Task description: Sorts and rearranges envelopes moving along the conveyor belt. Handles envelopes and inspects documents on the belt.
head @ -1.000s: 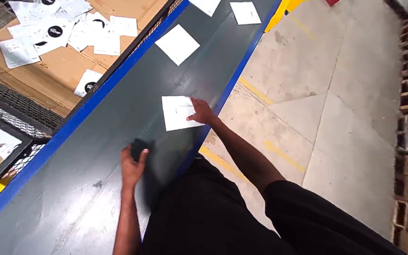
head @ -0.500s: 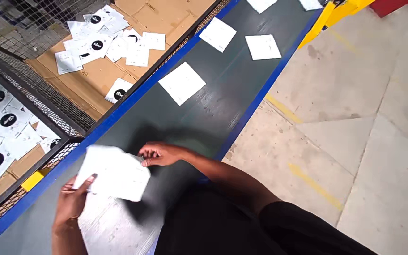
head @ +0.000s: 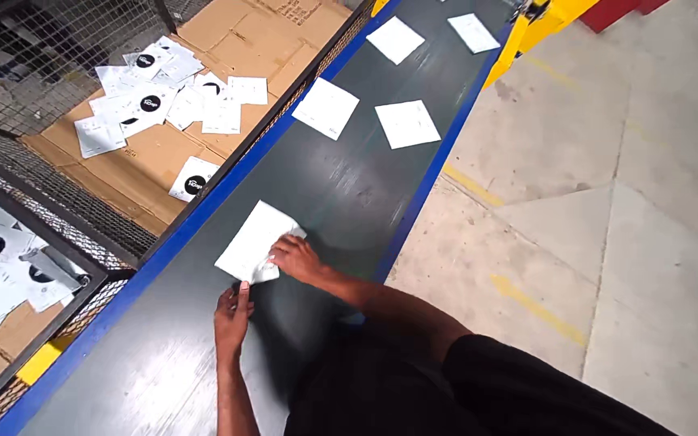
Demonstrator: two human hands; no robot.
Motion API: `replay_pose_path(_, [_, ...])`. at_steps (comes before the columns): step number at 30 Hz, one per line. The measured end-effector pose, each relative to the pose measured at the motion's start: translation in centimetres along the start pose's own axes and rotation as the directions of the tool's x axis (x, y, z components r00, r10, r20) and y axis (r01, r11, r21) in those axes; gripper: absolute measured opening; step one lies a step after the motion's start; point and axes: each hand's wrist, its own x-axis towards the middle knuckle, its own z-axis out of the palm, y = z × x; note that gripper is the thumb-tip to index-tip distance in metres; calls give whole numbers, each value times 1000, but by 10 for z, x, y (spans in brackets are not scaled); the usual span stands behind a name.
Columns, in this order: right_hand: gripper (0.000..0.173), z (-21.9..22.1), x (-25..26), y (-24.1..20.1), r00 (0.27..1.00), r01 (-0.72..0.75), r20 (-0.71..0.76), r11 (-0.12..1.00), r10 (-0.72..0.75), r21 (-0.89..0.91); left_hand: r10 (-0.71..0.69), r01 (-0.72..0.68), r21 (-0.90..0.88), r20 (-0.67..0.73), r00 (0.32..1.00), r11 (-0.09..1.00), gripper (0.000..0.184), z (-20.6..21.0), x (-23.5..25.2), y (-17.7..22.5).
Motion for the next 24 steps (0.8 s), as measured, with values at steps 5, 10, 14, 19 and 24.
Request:
replay_pose_path(5, [39,-31,-31,-61,998,68,-21,841,-67,537,143,-177,-293,-135,981,940,43,-12,6,39])
replay_pose_path(10, [46,-73,55,51,957,-166,-157,903,244,396,334,-365,-412,-149,931,835,55,-85,102,145])
replay_pose_path(14, [67,-71,129,183,915,-382,-135,924,380,11,232,-265,-218,-166,958,939,63,-21,128,159])
replay_pose_path(19, [40,-30,104,166,993,-100,-71,987,91,-129,-93,141,-370,145,985,918,63,96,67,93])
replay_pose_path(24, [23,-14,-13,45,987,160,-24,969,-158,190,-131,106,-521,-11,991,847,43,90,33,54])
